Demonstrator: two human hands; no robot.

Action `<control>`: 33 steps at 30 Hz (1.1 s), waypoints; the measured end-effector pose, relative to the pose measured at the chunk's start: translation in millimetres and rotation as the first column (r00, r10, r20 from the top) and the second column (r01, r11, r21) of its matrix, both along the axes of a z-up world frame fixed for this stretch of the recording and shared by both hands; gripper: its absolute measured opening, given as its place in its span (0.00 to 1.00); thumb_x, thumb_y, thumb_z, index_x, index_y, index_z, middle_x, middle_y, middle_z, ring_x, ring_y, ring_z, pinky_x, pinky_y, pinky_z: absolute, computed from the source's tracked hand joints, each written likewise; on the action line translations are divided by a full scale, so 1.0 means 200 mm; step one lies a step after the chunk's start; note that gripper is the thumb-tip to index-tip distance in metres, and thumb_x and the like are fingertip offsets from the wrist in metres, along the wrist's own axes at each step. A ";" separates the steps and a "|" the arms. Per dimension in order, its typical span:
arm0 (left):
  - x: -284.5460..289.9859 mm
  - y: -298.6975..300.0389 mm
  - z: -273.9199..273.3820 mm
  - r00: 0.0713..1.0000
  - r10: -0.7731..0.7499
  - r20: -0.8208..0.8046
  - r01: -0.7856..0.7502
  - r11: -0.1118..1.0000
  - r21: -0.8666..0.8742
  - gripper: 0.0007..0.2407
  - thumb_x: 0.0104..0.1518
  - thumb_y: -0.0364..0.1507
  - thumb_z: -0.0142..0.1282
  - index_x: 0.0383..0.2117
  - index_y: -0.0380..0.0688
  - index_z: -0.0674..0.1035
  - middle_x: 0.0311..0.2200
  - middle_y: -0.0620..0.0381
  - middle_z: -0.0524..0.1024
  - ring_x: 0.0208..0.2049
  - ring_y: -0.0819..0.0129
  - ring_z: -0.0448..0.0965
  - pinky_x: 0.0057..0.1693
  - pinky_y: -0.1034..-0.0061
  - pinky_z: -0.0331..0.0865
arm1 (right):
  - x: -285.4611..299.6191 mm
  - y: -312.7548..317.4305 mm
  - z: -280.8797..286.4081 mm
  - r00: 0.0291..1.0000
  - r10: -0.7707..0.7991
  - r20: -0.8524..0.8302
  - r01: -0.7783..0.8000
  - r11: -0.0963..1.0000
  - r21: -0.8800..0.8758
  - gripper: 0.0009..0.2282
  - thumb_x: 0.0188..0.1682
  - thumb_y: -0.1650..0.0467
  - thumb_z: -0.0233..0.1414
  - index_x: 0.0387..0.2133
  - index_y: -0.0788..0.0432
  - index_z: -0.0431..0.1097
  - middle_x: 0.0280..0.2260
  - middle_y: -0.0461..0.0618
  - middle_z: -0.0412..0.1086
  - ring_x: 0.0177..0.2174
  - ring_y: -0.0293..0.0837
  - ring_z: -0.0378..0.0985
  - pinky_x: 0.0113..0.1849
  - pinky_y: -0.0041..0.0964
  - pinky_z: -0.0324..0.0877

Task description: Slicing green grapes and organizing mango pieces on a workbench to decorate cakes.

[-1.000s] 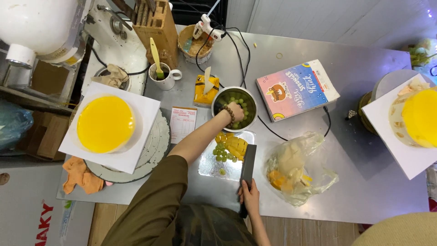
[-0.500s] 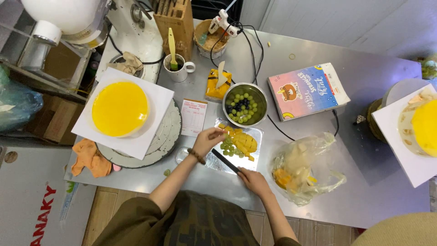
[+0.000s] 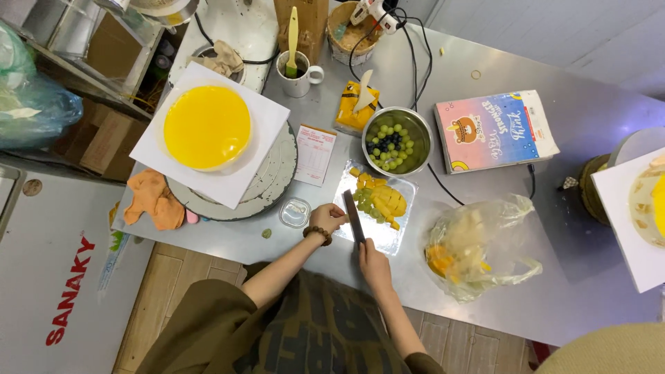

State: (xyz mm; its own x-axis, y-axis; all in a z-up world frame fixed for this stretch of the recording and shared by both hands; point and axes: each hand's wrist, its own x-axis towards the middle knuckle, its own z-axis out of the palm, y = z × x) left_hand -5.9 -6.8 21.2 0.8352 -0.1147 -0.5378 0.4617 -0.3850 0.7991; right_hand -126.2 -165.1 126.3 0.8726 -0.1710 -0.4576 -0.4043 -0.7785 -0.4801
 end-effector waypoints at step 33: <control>0.09 -0.09 0.30 0.933 -0.258 0.251 0.251 0.966 0.061 0.16 0.57 0.18 0.50 0.52 0.46 0.76 0.51 0.45 0.74 0.48 0.47 0.82 0.53 0.56 0.78 | 0.12 -0.15 0.06 0.809 -0.499 0.311 0.321 0.818 0.477 0.07 0.55 0.63 0.52 0.34 0.51 0.73 0.13 0.51 0.71 0.18 0.46 0.73 0.26 0.40 0.72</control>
